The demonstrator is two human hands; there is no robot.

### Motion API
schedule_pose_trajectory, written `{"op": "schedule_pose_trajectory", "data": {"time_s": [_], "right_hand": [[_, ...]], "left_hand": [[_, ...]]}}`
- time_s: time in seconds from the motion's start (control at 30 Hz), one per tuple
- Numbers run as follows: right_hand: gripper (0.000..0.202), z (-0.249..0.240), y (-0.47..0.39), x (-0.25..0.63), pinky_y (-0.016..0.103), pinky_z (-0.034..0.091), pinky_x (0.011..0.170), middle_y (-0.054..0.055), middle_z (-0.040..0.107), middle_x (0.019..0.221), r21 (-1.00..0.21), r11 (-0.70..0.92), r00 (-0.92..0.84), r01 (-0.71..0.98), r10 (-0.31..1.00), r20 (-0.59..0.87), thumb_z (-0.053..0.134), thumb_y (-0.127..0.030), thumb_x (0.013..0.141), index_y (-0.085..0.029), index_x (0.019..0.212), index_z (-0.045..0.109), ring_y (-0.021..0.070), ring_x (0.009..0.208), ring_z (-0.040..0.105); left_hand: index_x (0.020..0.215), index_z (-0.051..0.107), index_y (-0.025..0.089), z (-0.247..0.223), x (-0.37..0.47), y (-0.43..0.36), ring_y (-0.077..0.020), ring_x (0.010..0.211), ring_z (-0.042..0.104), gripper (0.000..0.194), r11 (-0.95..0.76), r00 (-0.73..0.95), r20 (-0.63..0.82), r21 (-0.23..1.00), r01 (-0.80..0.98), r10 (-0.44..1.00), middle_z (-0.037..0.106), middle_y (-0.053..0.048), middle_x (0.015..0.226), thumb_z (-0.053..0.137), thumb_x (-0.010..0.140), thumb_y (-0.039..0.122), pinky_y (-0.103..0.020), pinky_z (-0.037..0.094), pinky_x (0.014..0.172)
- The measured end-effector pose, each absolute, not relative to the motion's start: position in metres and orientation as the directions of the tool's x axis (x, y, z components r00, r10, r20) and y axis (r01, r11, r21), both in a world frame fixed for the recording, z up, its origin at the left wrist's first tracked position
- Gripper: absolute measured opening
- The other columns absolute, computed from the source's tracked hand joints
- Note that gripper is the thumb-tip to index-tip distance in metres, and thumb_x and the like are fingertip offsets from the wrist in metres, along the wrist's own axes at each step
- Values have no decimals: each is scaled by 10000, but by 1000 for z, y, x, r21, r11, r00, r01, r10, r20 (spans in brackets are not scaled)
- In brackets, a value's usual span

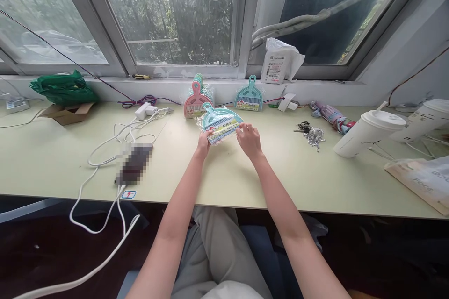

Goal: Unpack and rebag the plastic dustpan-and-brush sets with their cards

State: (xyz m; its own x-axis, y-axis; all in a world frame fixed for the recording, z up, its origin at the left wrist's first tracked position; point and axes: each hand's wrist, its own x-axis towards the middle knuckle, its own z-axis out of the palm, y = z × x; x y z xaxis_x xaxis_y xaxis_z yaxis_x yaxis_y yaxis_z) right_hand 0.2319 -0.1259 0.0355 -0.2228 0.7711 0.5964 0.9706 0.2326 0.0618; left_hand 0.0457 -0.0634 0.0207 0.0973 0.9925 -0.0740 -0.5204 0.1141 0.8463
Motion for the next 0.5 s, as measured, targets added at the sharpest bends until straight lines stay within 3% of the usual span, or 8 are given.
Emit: {"op": "schedule_pose_trajectory", "data": {"time_s": [0.1, 0.2, 0.33, 0.5], "right_hand": [[384, 35, -126, 234, 395, 314, 955, 117, 510, 1315, 106, 406, -393, 908, 733, 555, 332, -66, 884, -188, 1160, 571, 258, 1240, 380], [450, 29, -122, 231, 367, 298, 950, 105, 585, 1213, 92, 443, -424, 892, 745, 516, 319, -30, 875, -187, 1253, 506, 224, 1116, 485], [480, 19, -114, 235, 357, 305, 844, 111, 640, 1047, 119, 341, -354, 933, 801, 482, 336, -45, 886, -192, 1325, 462, 237, 977, 507], [359, 12, -110, 253, 396, 293, 859, 139, 574, 1214, 86, 170, -188, 982, 784, 592, 356, -89, 907, -192, 1144, 606, 262, 1085, 458]], "left_hand": [[975, 532, 151, 19, 42, -60, -226, 890, 663, 285, 119, 63, -101, 841, -528, 993, 667, -66, 923, 586, 696, 169, -378, 581, 759], [965, 550, 138, 18, 36, -57, -209, 833, 664, 265, 139, 36, -140, 847, -513, 989, 664, -60, 859, 565, 702, 161, -348, 574, 741], [998, 541, 144, 16, 34, -55, -174, 730, 652, 309, 168, 38, -172, 855, -490, 984, 654, -34, 802, 569, 691, 140, -309, 561, 694], [985, 550, 143, 14, 34, -54, -124, 605, 614, 286, 187, 18, -202, 866, -464, 979, 635, -13, 758, 560, 699, 134, -232, 524, 563]]}}
